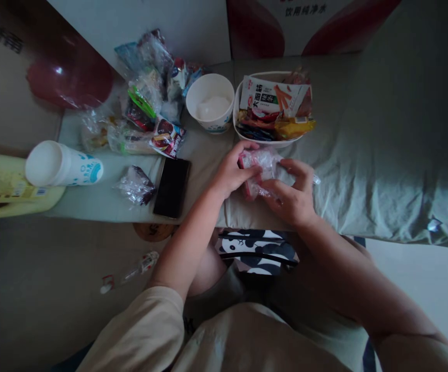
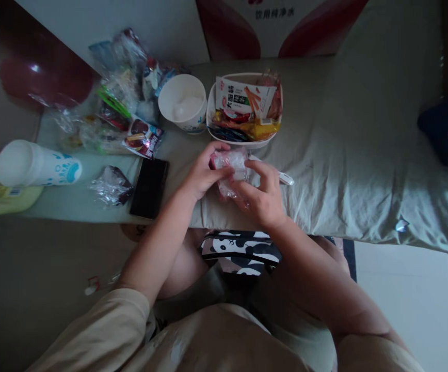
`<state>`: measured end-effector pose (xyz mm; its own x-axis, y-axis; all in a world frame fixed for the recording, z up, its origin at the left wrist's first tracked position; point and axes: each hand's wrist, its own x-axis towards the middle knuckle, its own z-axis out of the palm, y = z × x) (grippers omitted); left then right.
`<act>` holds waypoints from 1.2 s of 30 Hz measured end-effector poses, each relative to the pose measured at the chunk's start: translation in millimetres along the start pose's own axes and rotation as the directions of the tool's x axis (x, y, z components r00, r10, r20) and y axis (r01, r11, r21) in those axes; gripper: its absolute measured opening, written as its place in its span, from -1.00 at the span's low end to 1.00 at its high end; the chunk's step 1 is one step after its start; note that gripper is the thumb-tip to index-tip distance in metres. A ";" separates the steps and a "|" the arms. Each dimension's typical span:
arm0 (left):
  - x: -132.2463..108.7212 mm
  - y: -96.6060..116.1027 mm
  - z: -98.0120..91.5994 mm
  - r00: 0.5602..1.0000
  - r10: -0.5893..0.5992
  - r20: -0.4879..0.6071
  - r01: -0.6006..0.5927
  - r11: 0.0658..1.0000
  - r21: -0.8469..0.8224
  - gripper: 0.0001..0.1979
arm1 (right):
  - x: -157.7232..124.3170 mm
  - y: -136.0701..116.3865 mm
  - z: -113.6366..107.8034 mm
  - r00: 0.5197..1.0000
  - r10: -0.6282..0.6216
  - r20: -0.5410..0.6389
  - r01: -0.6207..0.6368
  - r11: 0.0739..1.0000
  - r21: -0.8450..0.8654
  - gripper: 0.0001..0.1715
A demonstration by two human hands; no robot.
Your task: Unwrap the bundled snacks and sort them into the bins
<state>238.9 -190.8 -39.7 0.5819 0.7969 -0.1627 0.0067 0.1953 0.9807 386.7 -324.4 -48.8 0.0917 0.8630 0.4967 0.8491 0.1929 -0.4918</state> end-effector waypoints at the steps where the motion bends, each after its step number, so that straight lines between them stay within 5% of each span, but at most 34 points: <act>1: 0.0 1.2 -0.4 1.000 -0.005 0.029 0.005 1.000 0.026 -0.48 | 0.8 0.3 -0.4 1.000 -0.012 -0.004 0.012 1.000 -0.010 -0.88; 7: -2.9 9.8 -3.0 0.986 0.004 0.168 -0.014 0.998 0.060 -0.62 | 8.9 4.0 -0.6 0.982 -0.186 0.036 0.180 0.976 0.124 -0.90; 13: -3.5 7.2 -4.2 0.985 -0.099 0.144 0.111 0.991 -0.079 -0.64 | 11.1 5.6 -1.4 0.976 -0.205 0.067 0.188 0.960 0.206 -0.85; 19: -0.9 2.4 -4.3 0.982 -0.010 0.187 -0.017 0.990 0.140 -0.71 | 11.0 7.4 -1.5 0.979 -0.199 0.052 0.183 0.960 0.213 -0.83; 25: 0.9 -1.4 -7.5 0.960 0.000 0.280 -0.041 0.989 0.142 -0.58 | 8.2 5.4 1.5 0.992 -0.121 0.023 0.109 0.954 0.280 -0.95; 30: 2.3 -10.5 -8.7 0.960 0.016 0.278 -0.025 0.999 0.032 -0.35 | 1.4 10.6 7.8 0.992 0.123 0.017 -0.124 0.967 0.222 -0.46; 33: 1.9 -10.8 -9.2 0.966 0.020 0.258 -0.022 1.000 0.005 -0.32 | 0.8 21.0 11.1 0.987 0.134 0.085 -0.154 0.937 0.314 -0.07; 36: -0.6 -6.7 -9.6 0.956 -0.003 0.294 0.019 0.999 -0.051 -0.37 | 3.0 27.3 10.7 0.972 0.139 0.188 -0.205 0.893 0.401 0.07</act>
<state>230.7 -187.2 -47.2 0.7955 0.5926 -0.1264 -0.0236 0.2387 0.9708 404.6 -311.5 -68.4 0.1096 0.9536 0.2805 0.5303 0.1825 -0.8279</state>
